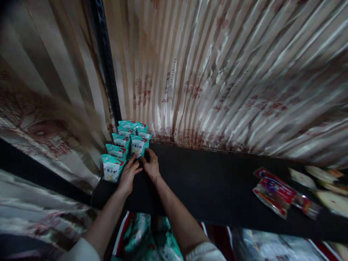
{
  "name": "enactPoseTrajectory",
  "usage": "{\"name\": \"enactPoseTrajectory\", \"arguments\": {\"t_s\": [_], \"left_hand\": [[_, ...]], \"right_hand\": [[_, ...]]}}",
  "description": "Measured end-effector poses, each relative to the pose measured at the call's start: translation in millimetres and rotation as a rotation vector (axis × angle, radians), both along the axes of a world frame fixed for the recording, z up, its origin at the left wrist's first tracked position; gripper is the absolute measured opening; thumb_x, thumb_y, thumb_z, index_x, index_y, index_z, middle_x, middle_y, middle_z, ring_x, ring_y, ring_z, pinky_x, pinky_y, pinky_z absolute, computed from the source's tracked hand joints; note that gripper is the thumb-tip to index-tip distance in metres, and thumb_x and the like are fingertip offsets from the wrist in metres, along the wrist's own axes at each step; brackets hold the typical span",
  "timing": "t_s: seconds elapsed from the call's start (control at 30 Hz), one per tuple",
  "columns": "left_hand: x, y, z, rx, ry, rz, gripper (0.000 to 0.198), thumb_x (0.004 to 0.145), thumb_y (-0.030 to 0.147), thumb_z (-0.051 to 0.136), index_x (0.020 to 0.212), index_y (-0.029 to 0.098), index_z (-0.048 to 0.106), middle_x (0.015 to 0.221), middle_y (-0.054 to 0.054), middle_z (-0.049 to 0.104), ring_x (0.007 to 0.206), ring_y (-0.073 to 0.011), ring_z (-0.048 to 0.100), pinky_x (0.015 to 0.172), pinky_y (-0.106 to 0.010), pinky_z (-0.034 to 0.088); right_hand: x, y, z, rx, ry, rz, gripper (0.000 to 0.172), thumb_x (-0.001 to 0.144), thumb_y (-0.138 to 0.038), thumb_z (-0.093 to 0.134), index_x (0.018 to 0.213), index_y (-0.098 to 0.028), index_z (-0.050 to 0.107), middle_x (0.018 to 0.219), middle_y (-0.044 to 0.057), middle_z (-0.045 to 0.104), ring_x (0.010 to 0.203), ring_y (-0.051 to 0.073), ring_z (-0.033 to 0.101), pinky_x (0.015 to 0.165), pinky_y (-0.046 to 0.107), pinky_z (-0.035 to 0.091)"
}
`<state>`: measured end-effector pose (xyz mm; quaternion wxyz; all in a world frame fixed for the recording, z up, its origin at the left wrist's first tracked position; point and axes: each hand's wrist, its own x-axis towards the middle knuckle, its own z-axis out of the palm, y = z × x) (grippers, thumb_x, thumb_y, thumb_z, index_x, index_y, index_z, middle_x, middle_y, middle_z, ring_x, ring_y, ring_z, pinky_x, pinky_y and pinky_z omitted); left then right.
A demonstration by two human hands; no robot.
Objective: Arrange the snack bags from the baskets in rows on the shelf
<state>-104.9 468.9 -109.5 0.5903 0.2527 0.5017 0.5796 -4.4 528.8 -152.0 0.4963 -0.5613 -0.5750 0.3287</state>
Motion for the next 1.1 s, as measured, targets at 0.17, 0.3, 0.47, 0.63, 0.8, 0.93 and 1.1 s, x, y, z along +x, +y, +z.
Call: {"name": "enactPoseTrajectory", "arguments": {"t_s": [0.17, 0.3, 0.47, 0.63, 0.8, 0.93, 1.1], "left_hand": [[2, -12, -0.7, 0.031, 0.068, 0.011, 0.041, 0.079, 0.011, 0.05, 0.118, 0.02, 0.057, 0.134, -0.009, 0.052, 0.122, -0.0226, 0.049, 0.079, -0.026, 0.053], [9, -39, -4.4, 0.093, 0.214, -0.062, 0.023, 0.076, 0.018, 0.057, 0.098, 0.018, 0.065, 0.112, -0.01, 0.065, 0.1, -0.02, 0.061, 0.074, -0.027, 0.051], [27, -95, -11.8, 0.147, 0.334, -0.376, 0.011, 0.072, 0.021, 0.062, 0.081, 0.02, 0.068, 0.086, -0.006, 0.071, 0.078, -0.0168, 0.064, 0.071, -0.026, 0.049], [43, -164, -21.6, 0.263, 0.717, -0.574, 0.02, 0.075, 0.015, 0.051, 0.081, 0.024, 0.068, 0.088, -0.005, 0.069, 0.087, -0.0194, 0.061, 0.086, -0.032, 0.046], [38, -213, -30.4, 0.298, 1.023, -0.683, 0.029, 0.073, 0.014, 0.048, 0.091, 0.022, 0.069, 0.103, -0.009, 0.066, 0.109, -0.0246, 0.053, 0.101, -0.038, 0.037], [26, -231, -43.0, 0.231, 1.042, -0.678, 0.036, 0.07, 0.015, 0.051, 0.1, 0.022, 0.068, 0.114, -0.008, 0.064, 0.121, -0.0264, 0.046, 0.108, -0.039, 0.03], [19, -237, -50.6, 0.236, 1.063, -0.689, 0.04, 0.069, 0.014, 0.05, 0.105, 0.021, 0.067, 0.121, -0.008, 0.062, 0.12, -0.0256, 0.048, 0.108, -0.038, 0.03]], "right_hand": [[30, -44, 10.8, -0.028, -0.009, -0.071, 0.036, 0.075, -0.033, 0.055, 0.108, -0.02, 0.062, 0.12, 0.009, 0.059, 0.112, 0.022, 0.054, 0.092, 0.038, 0.046], [59, -102, 20.1, 0.009, 0.003, -0.154, 0.033, 0.079, -0.036, 0.052, 0.106, -0.018, 0.062, 0.111, 0.01, 0.063, 0.101, 0.022, 0.059, 0.086, 0.036, 0.049], [90, -191, 20.1, -0.066, -0.072, -0.162, 0.027, 0.084, -0.037, 0.049, 0.097, -0.02, 0.065, 0.096, 0.008, 0.068, 0.092, 0.022, 0.063, 0.083, 0.036, 0.049], [109, -267, -2.8, -0.151, -0.416, -0.002, 0.024, 0.084, -0.025, 0.047, 0.098, -0.02, 0.067, 0.097, 0.009, 0.069, 0.092, 0.024, 0.064, 0.084, 0.038, 0.049], [108, -291, -18.8, -0.225, -0.758, 0.059, 0.041, 0.078, -0.013, 0.051, 0.118, -0.018, 0.06, 0.111, 0.014, 0.066, 0.104, 0.028, 0.059, 0.091, 0.041, 0.046], [102, -284, -12.2, -0.247, -0.876, 0.08, 0.036, 0.079, -0.013, 0.052, 0.112, -0.015, 0.064, 0.102, 0.015, 0.067, 0.101, 0.03, 0.059, 0.088, 0.041, 0.046], [100, -282, 3.5, -0.226, -0.881, 0.088, 0.027, 0.079, -0.014, 0.054, 0.101, -0.022, 0.069, 0.097, 0.011, 0.068, 0.098, 0.028, 0.059, 0.086, 0.038, 0.045]]}}
